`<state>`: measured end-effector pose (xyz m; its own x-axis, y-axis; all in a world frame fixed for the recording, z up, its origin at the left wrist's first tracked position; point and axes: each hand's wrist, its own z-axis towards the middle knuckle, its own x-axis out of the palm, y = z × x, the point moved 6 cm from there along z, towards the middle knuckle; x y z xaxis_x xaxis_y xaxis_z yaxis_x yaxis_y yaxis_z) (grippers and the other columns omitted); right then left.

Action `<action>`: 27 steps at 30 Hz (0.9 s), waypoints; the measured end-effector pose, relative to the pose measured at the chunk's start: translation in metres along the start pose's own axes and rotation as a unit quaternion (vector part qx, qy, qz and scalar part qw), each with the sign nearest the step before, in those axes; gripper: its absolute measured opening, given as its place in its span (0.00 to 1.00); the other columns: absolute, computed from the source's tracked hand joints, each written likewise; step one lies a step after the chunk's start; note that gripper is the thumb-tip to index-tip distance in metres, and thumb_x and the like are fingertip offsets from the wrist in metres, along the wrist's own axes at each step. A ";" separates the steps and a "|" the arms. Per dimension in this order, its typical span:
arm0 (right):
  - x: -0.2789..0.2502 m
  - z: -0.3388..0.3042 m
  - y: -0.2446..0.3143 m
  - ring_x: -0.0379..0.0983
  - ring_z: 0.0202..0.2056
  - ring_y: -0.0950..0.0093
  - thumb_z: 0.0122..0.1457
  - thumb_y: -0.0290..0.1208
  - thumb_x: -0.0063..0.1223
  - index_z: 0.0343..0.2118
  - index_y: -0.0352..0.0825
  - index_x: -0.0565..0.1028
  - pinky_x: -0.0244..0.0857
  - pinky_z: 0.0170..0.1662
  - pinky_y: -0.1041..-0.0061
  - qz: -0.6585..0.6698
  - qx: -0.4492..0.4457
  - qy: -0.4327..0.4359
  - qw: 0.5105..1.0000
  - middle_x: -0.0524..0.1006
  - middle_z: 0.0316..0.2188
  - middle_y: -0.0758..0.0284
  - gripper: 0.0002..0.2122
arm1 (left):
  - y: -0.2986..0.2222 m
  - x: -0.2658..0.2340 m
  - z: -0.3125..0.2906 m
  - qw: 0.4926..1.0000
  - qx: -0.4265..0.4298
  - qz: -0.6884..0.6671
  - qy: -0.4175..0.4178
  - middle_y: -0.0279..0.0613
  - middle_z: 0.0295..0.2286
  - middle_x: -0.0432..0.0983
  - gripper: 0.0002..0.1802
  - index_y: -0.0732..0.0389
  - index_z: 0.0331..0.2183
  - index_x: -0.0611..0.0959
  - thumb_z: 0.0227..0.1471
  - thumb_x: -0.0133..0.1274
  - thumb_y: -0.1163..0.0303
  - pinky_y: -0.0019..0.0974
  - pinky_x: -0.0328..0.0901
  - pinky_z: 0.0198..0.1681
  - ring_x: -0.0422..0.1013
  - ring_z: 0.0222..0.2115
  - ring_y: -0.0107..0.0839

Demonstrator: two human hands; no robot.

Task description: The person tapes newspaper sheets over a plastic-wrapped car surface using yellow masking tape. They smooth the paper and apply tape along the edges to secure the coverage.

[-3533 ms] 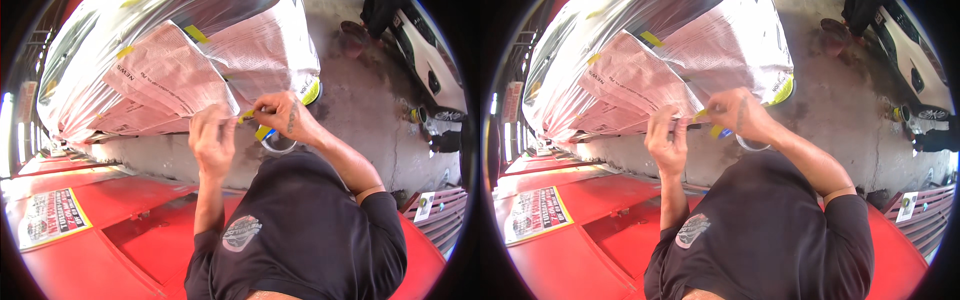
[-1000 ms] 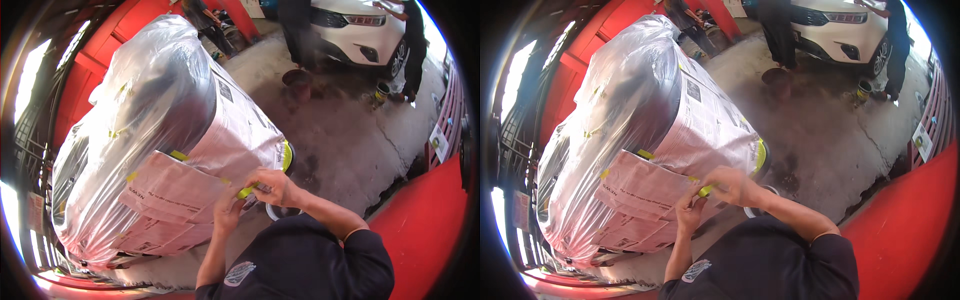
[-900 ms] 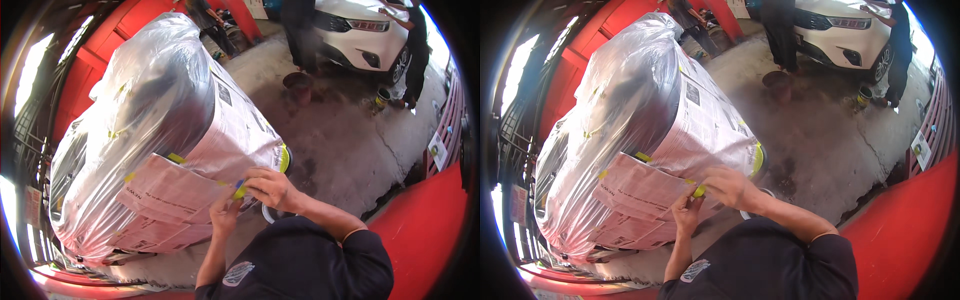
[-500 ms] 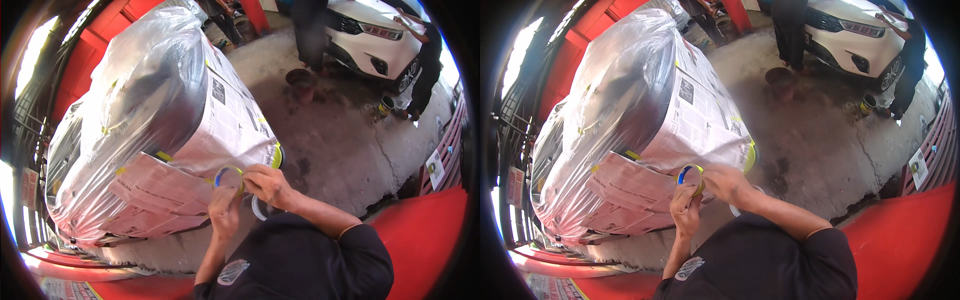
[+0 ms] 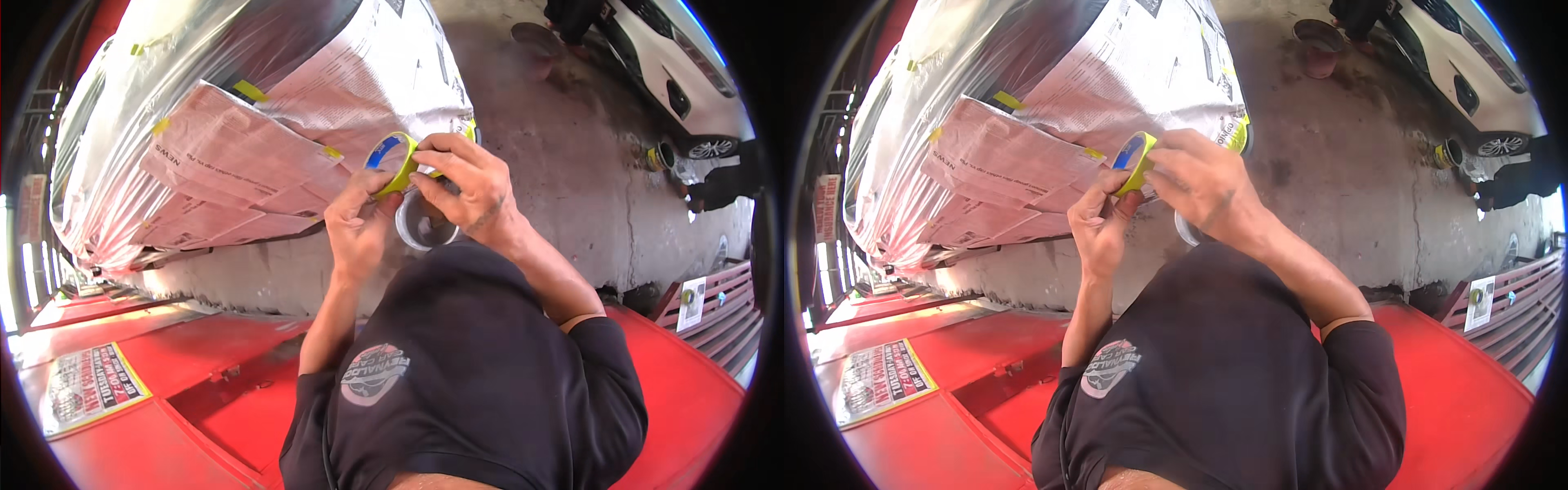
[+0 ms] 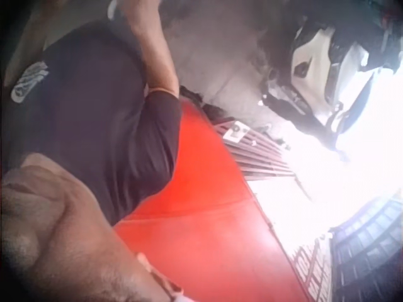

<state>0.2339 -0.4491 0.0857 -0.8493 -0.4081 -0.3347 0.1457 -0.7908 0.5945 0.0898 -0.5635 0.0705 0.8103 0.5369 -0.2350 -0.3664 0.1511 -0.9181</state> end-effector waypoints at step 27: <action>0.082 -0.009 -0.029 0.73 0.31 0.76 0.55 0.22 0.59 0.34 0.32 0.77 0.68 0.35 0.74 0.130 0.146 0.109 0.975 0.75 0.29 0.67 0.05 | 0.024 -0.056 -0.037 0.994 -0.062 0.072 -0.051 0.39 0.33 0.81 0.12 0.67 0.40 0.86 0.52 0.64 0.79 0.35 0.68 0.40 0.76 0.34 0.31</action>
<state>0.1647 -0.4642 0.0344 -0.6697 -0.6904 -0.2736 0.1647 -0.4973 0.8518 0.0525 -0.6210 0.0493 0.7010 0.6277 -0.3385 -0.4102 -0.0334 -0.9114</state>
